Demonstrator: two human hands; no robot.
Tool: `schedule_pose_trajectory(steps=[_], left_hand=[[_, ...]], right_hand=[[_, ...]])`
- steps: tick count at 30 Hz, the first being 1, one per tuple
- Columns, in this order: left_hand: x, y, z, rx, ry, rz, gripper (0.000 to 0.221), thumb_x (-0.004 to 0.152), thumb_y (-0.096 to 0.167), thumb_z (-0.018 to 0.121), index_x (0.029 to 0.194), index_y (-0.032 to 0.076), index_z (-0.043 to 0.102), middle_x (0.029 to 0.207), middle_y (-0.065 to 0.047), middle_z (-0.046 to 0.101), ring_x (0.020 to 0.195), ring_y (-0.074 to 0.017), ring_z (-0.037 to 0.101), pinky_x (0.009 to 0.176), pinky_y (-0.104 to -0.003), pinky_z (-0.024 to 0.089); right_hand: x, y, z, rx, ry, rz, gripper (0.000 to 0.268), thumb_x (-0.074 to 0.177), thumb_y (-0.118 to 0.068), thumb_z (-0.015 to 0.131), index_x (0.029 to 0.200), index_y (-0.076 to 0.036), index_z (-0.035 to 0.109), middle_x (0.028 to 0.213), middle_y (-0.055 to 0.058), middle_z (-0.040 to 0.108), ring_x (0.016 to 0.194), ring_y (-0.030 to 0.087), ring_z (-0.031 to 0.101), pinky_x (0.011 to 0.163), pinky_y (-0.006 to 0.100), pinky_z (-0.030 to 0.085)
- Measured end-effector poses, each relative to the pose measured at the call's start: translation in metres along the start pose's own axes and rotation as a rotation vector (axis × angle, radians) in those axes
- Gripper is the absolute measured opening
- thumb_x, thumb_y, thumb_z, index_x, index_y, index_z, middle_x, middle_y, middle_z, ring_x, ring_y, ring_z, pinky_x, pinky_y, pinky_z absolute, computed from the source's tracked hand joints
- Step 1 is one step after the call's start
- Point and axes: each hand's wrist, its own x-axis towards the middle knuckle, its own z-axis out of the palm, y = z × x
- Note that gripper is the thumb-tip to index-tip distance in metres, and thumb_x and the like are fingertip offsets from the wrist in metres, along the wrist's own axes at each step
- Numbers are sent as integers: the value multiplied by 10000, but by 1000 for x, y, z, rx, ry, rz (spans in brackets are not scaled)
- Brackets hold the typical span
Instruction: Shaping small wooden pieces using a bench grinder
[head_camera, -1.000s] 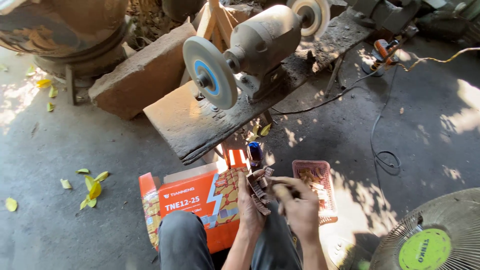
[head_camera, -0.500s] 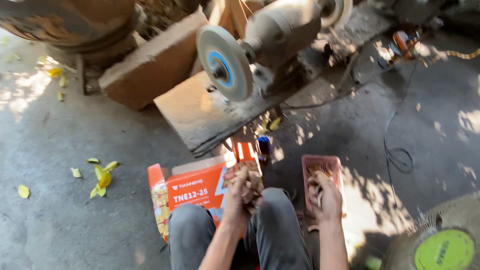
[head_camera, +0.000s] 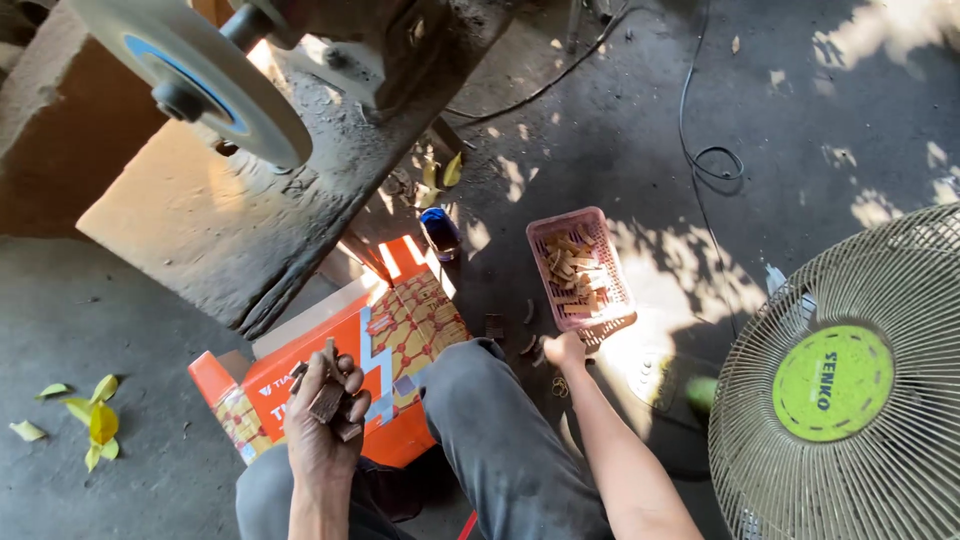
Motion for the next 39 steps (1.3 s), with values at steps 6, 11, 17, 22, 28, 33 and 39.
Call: schedule_pose_trajectory(steps=[6, 11, 17, 22, 28, 33, 39], left_hand=[[7, -6, 7, 18, 52, -16, 295, 942, 232, 667, 1169, 47, 700, 940, -74, 686, 825, -140, 657, 491, -210, 443], [-7, 9, 59, 228, -70, -199, 340, 926, 275, 678, 1101, -15, 714, 841, -121, 698, 603, -143, 615, 394, -239, 386], [5, 25, 77, 267, -217, -233, 367, 933, 376, 702, 905, 10, 691, 620, -117, 655, 351, -133, 487, 270, -208, 213], [64, 11, 48, -3, -148, -185, 359, 893, 335, 740, 1084, 36, 692, 952, -140, 715, 703, -218, 708, 431, -259, 517], [117, 20, 72, 216, 54, 215, 279, 786, 120, 906, 985, 13, 742, 631, -152, 661, 468, -203, 621, 396, -309, 518], [169, 20, 80, 224, 141, 411, 182, 794, 130, 894, 879, 13, 781, 457, -140, 588, 266, -168, 483, 204, -283, 378], [191, 26, 74, 105, 171, 537, 127, 851, 21, 802, 952, -52, 778, 493, -138, 625, 281, -139, 488, 218, -262, 362]], right_hand=[[-152, -110, -145, 775, -92, -44, 419, 928, 2, 670, 1344, -35, 639, 1106, 144, 753, 716, 142, 719, 614, 215, 601], [-303, -199, -222, 954, -356, -659, 403, 871, -64, 731, 1270, -8, 724, 1086, 77, 797, 715, 111, 633, 667, 237, 549], [-319, -256, -197, 1143, -453, -966, 142, 869, 73, 716, 983, 146, 759, 959, 113, 716, 739, 166, 627, 645, 254, 544], [-288, -311, -196, 1274, -166, -671, 193, 900, -50, 744, 1065, 49, 742, 805, 165, 730, 600, 200, 644, 521, 304, 539], [-235, -385, -151, 1334, -243, -554, 244, 840, 41, 751, 1073, 89, 697, 858, 218, 722, 682, 291, 740, 631, 384, 654], [-238, -419, -140, 1378, -215, -535, 237, 789, 6, 799, 1004, 47, 709, 805, 213, 725, 637, 288, 746, 609, 377, 639], [-275, -434, -143, 1386, -105, -686, 201, 764, 35, 830, 943, 49, 741, 817, 189, 713, 712, 241, 718, 710, 381, 634]])
